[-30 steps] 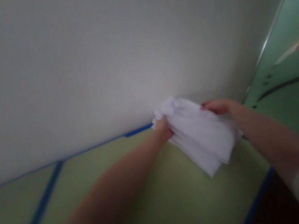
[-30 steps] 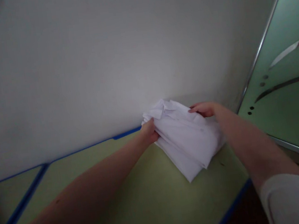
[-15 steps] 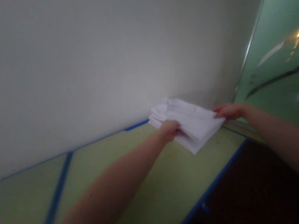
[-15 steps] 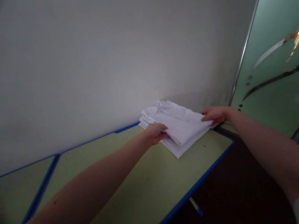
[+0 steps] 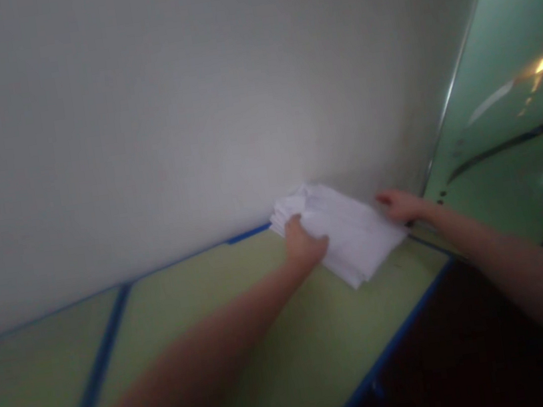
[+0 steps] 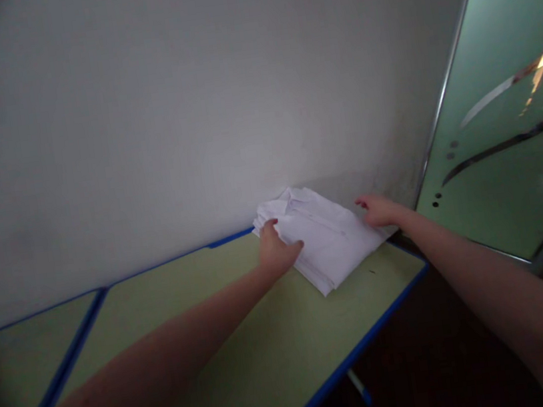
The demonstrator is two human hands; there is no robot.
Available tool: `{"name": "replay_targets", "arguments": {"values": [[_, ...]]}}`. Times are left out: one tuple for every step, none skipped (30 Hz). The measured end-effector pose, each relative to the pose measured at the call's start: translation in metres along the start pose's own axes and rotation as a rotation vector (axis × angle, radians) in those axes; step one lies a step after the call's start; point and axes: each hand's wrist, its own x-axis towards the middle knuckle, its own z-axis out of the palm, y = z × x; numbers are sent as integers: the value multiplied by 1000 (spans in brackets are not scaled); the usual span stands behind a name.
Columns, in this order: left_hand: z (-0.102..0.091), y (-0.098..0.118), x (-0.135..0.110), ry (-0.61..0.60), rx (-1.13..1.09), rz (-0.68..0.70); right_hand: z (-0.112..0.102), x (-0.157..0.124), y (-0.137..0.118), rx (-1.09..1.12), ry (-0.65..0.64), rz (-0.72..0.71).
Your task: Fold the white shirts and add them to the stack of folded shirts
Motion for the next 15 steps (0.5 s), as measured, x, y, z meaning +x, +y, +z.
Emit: {"name": "replay_targets", "arguments": {"values": [[3, 5, 0, 17, 121, 150, 4, 5, -9, 25, 56, -64], [8, 8, 0, 4, 246, 295, 10, 9, -17, 53, 104, -141], [13, 9, -1, -45, 358, 403, 18, 12, -24, 82, 134, -218], [20, 7, -2, -119, 445, 453, 28, 14, -29, 109, 140, -275], [26, 3, -3, -186, 510, 459, 38, 15, -31, 130, 122, -304], [31, -2, -4, -233, 555, 438, 49, 14, -31, 142, 87, -304], [36, -9, -6, -257, 576, 405, 59, 14, -27, 150, 52, -287], [39, -16, -7, -264, 578, 372, 67, 12, -22, 157, 24, -263], [40, -23, -8, -261, 563, 351, 73, 11, -16, 162, 7, -241], [41, -29, -9, -255, 540, 342, 77, 9, -10, 164, -3, -229], [40, -33, -10, -254, 516, 342, 80, 8, -3, 161, -11, -223], [37, -35, -11, -256, 496, 345, 80, 6, 2, 154, -20, -220], [34, -36, -12, -261, 481, 341, 79, 5, 7, 140, -29, -217], [29, -35, -12, -269, 474, 328, 78, 3, 10, 123, -39, -212], [22, -33, -14, -273, 475, 302, 75, 0, 14, 105, -48, -202]]}}
